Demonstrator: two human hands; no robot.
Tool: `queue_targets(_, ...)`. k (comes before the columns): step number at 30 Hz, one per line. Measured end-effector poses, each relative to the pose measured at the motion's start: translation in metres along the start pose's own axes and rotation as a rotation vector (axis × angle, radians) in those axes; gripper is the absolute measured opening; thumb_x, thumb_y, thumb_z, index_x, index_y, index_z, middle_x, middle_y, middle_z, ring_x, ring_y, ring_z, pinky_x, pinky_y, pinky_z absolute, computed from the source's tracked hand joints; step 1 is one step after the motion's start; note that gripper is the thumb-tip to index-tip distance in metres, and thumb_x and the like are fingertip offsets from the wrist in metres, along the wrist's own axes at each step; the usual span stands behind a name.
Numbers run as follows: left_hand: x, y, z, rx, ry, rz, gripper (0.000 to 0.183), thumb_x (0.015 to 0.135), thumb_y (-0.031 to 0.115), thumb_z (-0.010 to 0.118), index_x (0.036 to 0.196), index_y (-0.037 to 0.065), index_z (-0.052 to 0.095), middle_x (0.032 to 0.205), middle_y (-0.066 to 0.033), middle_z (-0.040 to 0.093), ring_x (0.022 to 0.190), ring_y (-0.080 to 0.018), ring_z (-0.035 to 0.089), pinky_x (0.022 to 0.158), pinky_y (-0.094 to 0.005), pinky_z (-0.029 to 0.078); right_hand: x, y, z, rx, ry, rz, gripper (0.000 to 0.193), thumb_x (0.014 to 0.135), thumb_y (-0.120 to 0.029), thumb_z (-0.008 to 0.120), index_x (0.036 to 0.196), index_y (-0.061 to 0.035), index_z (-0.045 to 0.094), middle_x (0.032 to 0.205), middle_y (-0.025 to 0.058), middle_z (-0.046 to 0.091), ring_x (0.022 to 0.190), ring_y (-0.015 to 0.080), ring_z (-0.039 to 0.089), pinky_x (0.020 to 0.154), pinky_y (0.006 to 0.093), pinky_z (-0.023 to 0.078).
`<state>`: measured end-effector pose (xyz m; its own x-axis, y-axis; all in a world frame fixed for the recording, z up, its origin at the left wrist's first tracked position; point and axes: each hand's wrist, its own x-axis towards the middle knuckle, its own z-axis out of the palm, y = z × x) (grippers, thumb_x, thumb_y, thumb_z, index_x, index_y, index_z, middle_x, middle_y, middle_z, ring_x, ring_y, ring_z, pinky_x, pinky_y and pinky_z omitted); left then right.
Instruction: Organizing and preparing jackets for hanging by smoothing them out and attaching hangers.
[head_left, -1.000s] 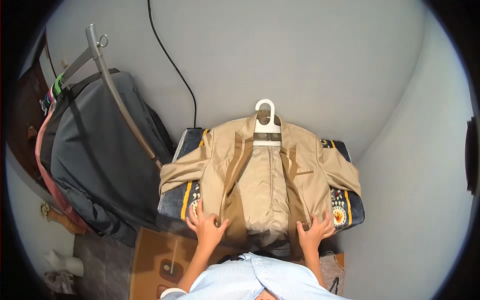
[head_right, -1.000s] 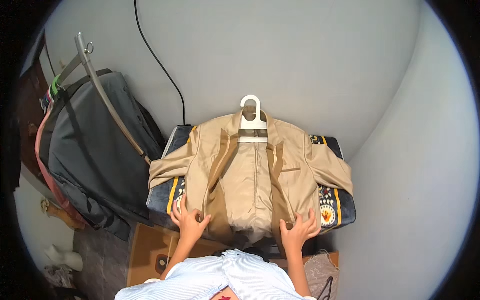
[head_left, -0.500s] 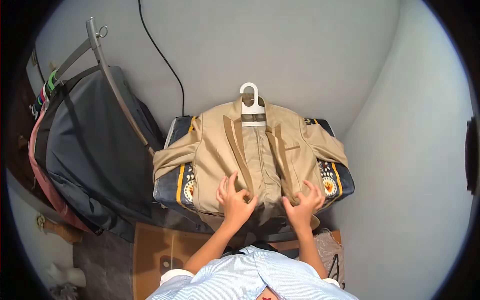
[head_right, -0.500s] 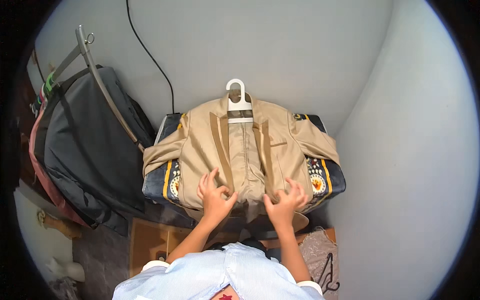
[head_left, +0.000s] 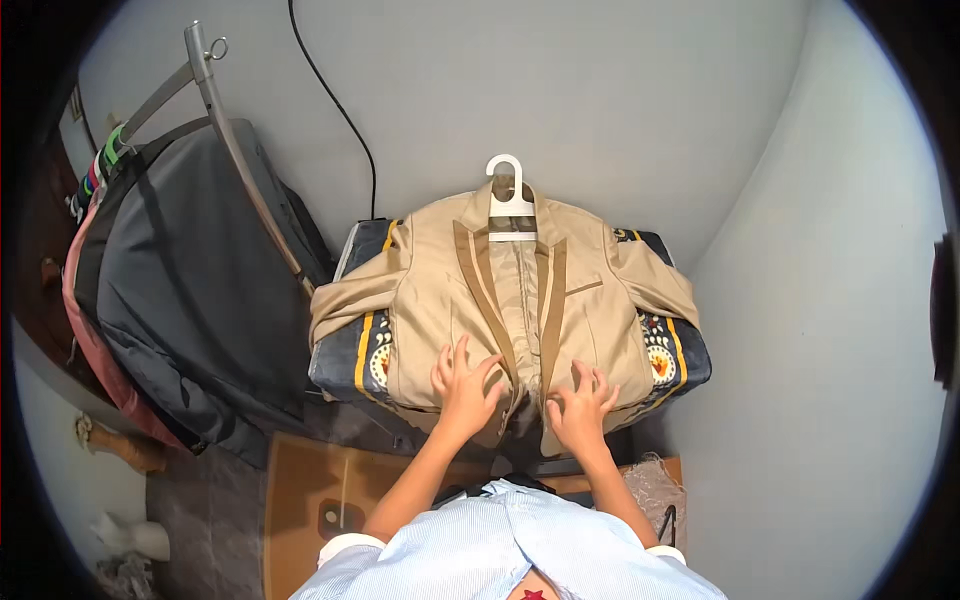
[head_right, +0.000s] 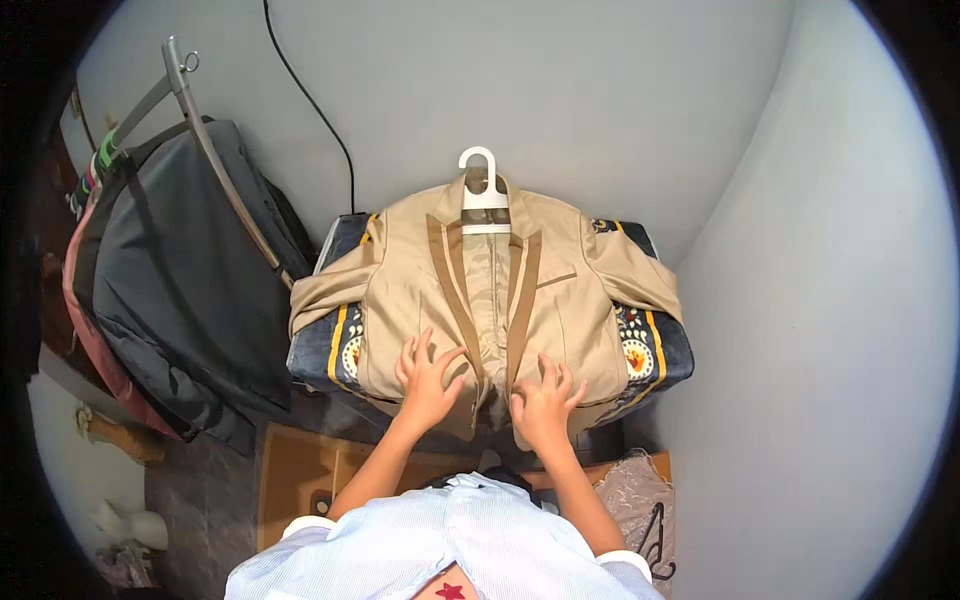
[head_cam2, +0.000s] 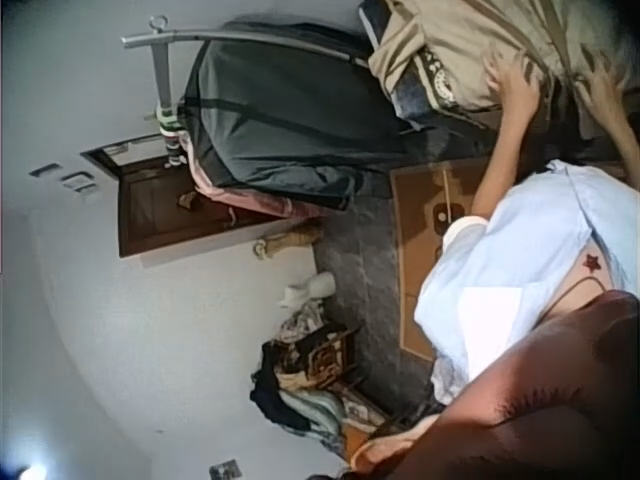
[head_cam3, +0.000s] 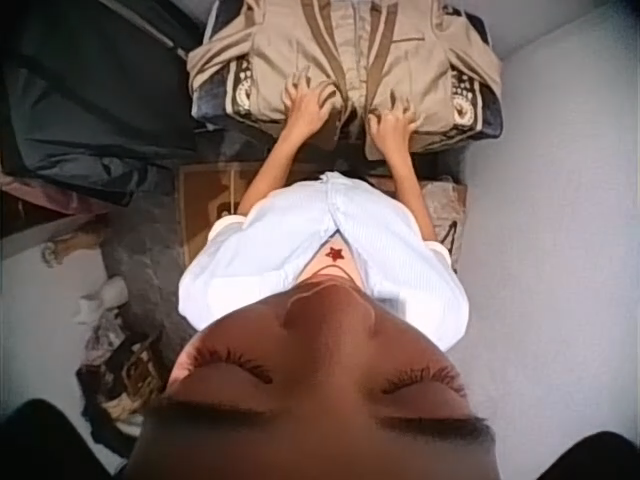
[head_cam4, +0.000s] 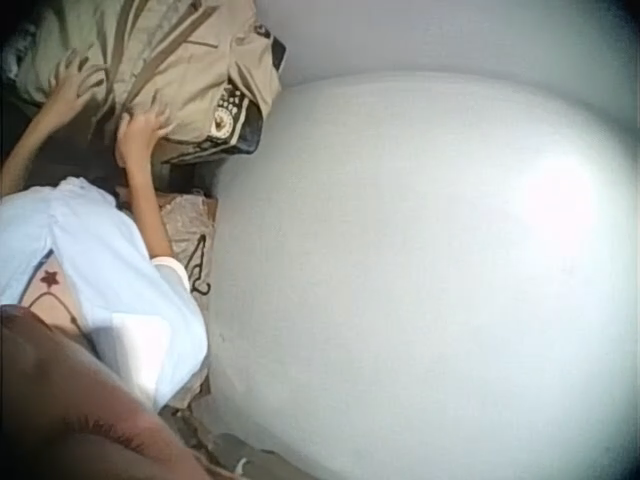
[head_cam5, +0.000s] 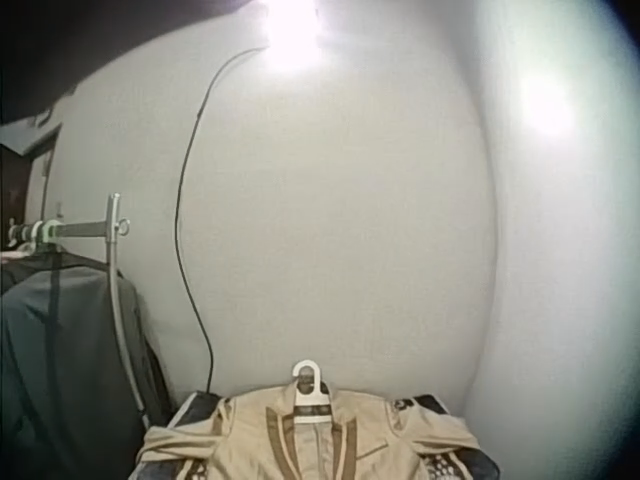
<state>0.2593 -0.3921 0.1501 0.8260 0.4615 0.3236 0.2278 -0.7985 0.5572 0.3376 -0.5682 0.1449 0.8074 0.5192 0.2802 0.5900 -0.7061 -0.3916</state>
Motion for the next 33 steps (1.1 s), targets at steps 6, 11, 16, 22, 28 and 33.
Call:
queue_targets(6,0.005,0.007,0.027,0.062,-0.122,0.081,0.046,0.077,0.028,0.069,0.121,0.032,0.059,0.148,-0.0168,0.018,0.131,-0.0445,0.018,0.1,-0.0656,0.016,0.018,0.004,0.005,0.021,0.08,-0.016,0.035,0.07,-0.004,0.065,0.101,-0.0205,0.063,0.138,0.01,0.032,0.128,0.0355,0.025,0.102,0.0647,0.01)
queue_targets(11,0.02,0.005,0.054,0.212,-0.095,0.216,0.054,0.071,0.046,0.07,0.122,0.035,0.056,0.15,-0.0119,0.014,0.133,-0.0415,0.015,0.098,-0.0664,0.015,0.033,0.012,0.006,0.026,0.052,-0.181,0.043,0.067,-0.013,0.073,0.106,-0.0297,0.065,0.139,0.0078,0.032,0.128,0.0366,0.026,0.101,0.063,0.014)
queue_targets(16,0.017,0.0,0.047,0.101,-0.011,0.19,0.064,0.073,0.053,0.065,0.128,0.025,0.05,0.149,-0.0132,0.017,0.134,-0.0399,0.015,0.1,-0.0662,0.012,0.038,0.021,0.013,-0.019,0.038,-0.274,0.039,0.065,-0.02,0.076,0.1,-0.0334,0.067,0.138,0.0029,0.033,0.127,0.0372,0.025,0.101,0.0635,0.015)
queue_targets(22,-0.002,-0.018,0.037,-0.063,0.081,0.17,0.014,0.075,0.033,0.068,0.078,0.02,0.069,0.143,-0.0092,0.032,0.133,-0.0405,0.018,0.102,-0.0632,0.008,0.041,0.026,0.013,-0.064,-0.019,-0.36,0.038,0.061,-0.018,0.078,0.094,-0.0307,0.067,0.139,0.0009,0.033,0.129,0.0349,0.024,0.101,0.0646,0.015)
queue_targets(28,-0.004,-0.01,0.046,-0.125,0.088,0.137,0.012,0.074,0.029,0.07,0.078,0.017,0.071,0.144,-0.0109,0.031,0.134,-0.0401,0.016,0.102,-0.0632,0.005,0.05,0.026,0.009,-0.085,0.063,-0.529,0.023,0.057,-0.019,0.077,0.076,-0.0238,0.065,0.133,-0.0048,0.043,0.128,0.0315,0.026,0.103,0.0613,0.012)
queue_targets(33,0.002,-0.003,0.049,-0.117,0.116,0.099,0.014,0.071,0.025,0.07,0.065,0.012,0.069,0.144,-0.0113,0.032,0.133,-0.0434,0.015,0.101,-0.0646,0.004,0.05,0.027,0.009,-0.051,0.076,-0.528,0.024,0.059,-0.028,0.075,0.075,-0.0199,0.059,0.131,-0.0035,0.045,0.128,0.0306,0.027,0.103,0.0607,0.011)
